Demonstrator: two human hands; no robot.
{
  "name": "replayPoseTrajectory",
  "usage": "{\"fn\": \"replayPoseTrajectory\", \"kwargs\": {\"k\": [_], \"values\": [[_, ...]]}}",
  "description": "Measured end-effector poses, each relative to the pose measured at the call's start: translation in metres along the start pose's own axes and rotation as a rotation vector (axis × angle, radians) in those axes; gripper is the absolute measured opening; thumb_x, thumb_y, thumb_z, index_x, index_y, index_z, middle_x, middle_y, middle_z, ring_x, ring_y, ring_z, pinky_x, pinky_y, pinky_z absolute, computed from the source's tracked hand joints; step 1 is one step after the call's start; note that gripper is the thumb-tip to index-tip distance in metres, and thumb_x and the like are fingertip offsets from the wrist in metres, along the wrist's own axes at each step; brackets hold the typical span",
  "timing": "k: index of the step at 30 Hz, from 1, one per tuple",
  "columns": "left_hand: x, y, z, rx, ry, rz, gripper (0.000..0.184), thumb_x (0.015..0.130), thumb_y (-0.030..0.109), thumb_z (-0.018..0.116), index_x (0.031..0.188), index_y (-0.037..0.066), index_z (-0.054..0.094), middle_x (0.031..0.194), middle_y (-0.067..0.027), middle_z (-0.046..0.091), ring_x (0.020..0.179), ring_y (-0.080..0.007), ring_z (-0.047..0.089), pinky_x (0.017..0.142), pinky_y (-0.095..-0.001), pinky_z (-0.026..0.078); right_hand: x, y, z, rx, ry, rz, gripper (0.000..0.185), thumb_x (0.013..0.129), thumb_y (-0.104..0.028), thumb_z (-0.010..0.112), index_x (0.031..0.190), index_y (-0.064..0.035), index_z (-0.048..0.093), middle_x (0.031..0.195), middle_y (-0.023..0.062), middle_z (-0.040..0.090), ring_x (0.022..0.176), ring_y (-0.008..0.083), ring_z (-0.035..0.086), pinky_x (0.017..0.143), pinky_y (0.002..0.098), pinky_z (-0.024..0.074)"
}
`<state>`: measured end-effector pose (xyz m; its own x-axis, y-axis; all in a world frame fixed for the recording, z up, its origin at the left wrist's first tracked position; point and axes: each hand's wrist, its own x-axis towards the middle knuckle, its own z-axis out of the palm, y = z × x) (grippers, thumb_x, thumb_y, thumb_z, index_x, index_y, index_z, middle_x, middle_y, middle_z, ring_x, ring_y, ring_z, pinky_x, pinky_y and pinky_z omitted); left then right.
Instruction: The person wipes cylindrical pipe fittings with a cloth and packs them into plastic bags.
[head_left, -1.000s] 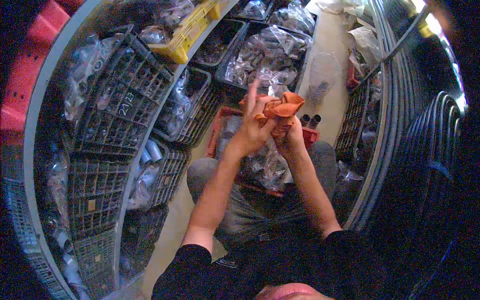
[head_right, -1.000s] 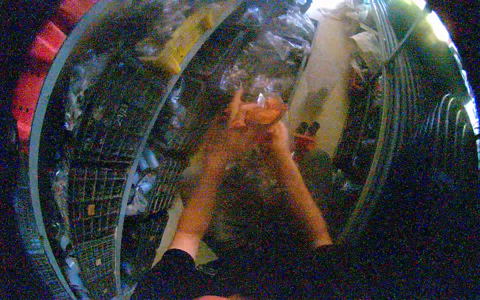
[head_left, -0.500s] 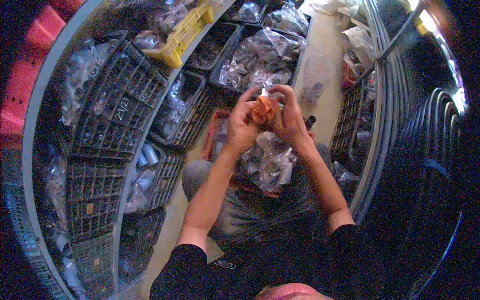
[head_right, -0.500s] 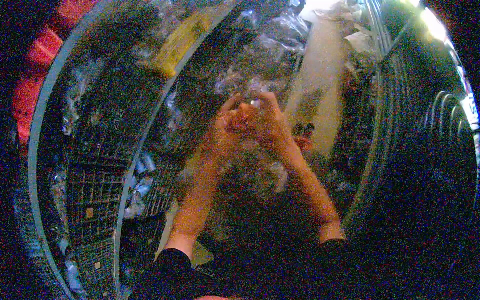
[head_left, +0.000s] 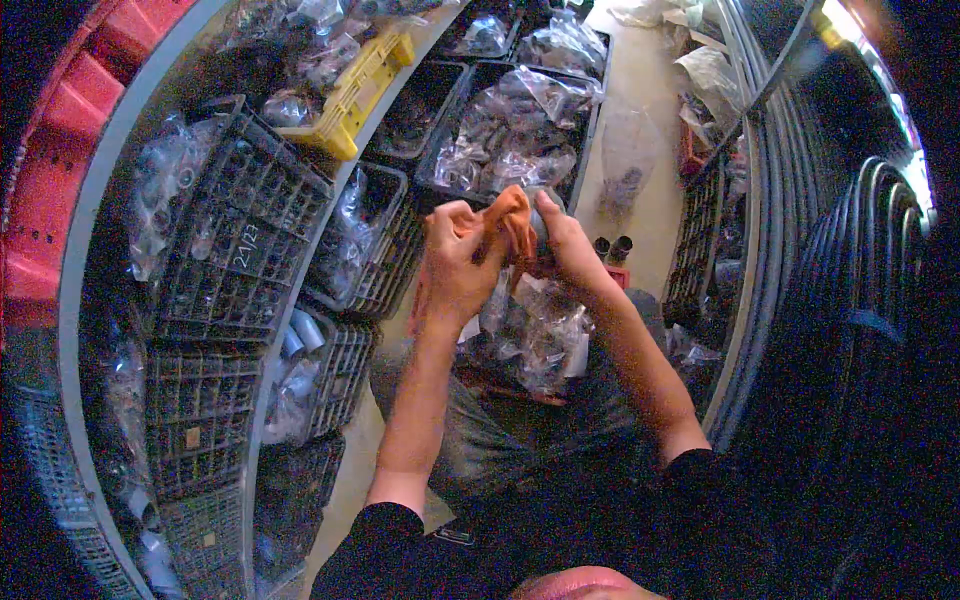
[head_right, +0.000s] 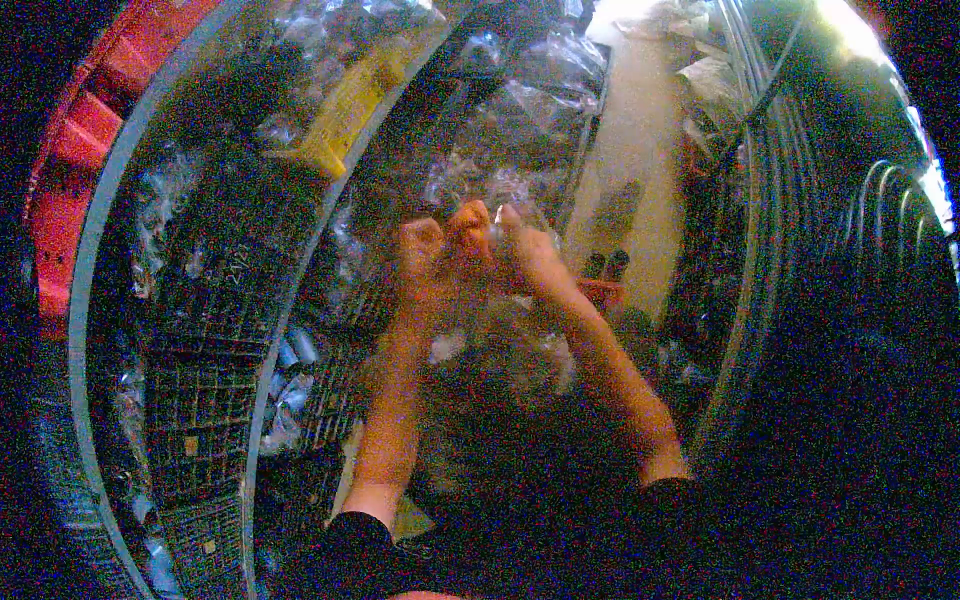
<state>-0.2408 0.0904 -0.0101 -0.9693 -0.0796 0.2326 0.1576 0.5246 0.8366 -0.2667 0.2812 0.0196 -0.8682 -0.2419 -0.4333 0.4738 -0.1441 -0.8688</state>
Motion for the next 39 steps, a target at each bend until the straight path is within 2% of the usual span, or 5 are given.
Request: {"fn": "replayPoseTrajectory", "kwargs": {"k": [13,19,26,31,39], "values": [[-0.016,0.071,-0.042,-0.755,-0.024,-0.385,0.032,0.103,0.03,0.064,0.108,-0.001,0.069,0.097,-0.0039,0.07,0.084,-0.0082,0.066,0.074,-0.0281,0.057,-0.025,-0.037,0.009,-1.066,-0.06,-1.307,0.057,0.092,-0.017,0.071,0.139,-0.0057,0.042,0.117,0.0209,0.055,0.102,0.0371,0.06,0.08,0.0458,0.0541],[-0.012,0.065,-0.045,-0.481,0.138,-0.012,0.016,0.099,0.016,0.068,0.106,0.002,0.066,0.092,-0.003,0.07,0.083,-0.0095,0.065,0.075,-0.0273,0.055,-0.016,-0.027,0.009,-0.407,-0.243,-0.466,0.036,0.103,-0.023,0.058,0.132,-0.0034,0.048,0.095,0.0078,0.059,0.08,0.0161,0.062,0.067,0.0301,0.0519],[-0.012,0.044,-0.027,-0.54,0.052,-0.05,0.023,0.098,0.021,0.068,0.113,0.003,0.067,0.096,-0.0049,0.072,0.081,-0.011,0.066,0.073,-0.0296,0.055,-0.027,-0.044,0.006,-0.957,-0.116,-1.145,0.046,0.094,-0.019,0.07,0.13,0.0,0.048,0.12,0.0121,0.057,0.085,0.0215,0.066,0.066,0.0343,0.0573],[-0.013,0.064,-0.036,-0.445,0.078,-0.138,0.035,0.101,0.031,0.064,0.123,0.004,0.065,0.102,-0.0053,0.071,0.086,-0.012,0.066,0.078,-0.031,0.055,-0.026,-0.039,0.011,-0.519,-0.284,-0.344,0.063,0.094,-0.034,0.072,0.137,0.0024,0.044,0.11,0.0171,0.062,0.1,0.0274,0.064,0.089,0.0402,0.0532],[-0.011,0.046,-0.029,-0.749,0.102,-0.409,0.039,0.103,0.04,0.058,0.121,0.006,0.066,0.111,-0.0038,0.067,0.097,-0.0145,0.064,0.086,-0.0306,0.053,-0.027,-0.032,-0.003,-1.147,-0.224,-1.16,0.07,0.075,-0.012,0.081,0.137,-0.0014,0.05,0.129,0.023,0.06,0.113,0.0425,0.063,0.093,0.0463,0.056]]}}
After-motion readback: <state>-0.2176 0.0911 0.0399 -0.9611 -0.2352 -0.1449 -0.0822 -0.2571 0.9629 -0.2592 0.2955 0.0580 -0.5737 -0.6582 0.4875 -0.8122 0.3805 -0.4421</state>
